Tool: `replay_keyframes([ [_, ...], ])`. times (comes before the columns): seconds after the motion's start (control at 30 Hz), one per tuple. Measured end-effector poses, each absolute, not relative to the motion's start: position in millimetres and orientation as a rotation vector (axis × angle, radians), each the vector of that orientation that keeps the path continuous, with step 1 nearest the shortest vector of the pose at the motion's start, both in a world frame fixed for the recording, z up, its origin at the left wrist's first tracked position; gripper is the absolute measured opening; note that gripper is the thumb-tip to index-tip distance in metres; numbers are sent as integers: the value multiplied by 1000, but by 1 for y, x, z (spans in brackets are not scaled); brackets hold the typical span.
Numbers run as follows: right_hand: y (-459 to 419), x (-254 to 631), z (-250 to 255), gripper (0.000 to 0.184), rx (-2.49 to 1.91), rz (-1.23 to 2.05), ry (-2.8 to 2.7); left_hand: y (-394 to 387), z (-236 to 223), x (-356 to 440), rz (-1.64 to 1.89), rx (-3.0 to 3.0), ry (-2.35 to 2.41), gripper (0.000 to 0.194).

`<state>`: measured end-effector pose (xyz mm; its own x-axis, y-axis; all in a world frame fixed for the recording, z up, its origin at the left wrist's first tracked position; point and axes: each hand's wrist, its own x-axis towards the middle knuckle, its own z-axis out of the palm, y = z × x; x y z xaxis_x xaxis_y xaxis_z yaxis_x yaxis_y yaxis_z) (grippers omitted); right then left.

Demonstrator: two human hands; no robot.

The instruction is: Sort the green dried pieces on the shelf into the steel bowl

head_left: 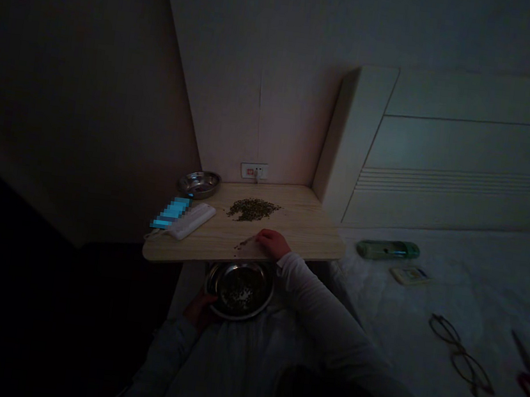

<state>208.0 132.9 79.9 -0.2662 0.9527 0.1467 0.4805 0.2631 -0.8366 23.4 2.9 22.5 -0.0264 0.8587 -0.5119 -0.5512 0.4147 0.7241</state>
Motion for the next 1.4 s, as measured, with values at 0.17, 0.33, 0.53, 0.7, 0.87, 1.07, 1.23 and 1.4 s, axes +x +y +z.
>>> replay_keyframes([
  [0.17,134,209,80,18,-1273,911,-1858,4,20,22,1171,390,1073,55],
  [0.33,133,207,79,21,-1277,928,-1870,5,20,24,1174,365,1076,50],
  [0.53,133,206,78,22,-1310,900,-1925,3,21,24,1204,383,1042,50],
  [0.7,133,207,80,23,-1312,948,-1934,4,17,22,1181,398,1036,44],
  [0.87,131,207,82,22,-1301,968,-1915,4,18,22,1166,387,1048,43],
  [1.07,132,207,81,22,-1265,1011,-1862,3,26,24,1174,352,1100,45],
  [1.23,136,207,78,22,-1274,854,-1844,2,26,24,1178,373,1094,49],
  [1.4,136,206,75,23,-1280,771,-1883,5,17,21,1184,411,1038,54],
])
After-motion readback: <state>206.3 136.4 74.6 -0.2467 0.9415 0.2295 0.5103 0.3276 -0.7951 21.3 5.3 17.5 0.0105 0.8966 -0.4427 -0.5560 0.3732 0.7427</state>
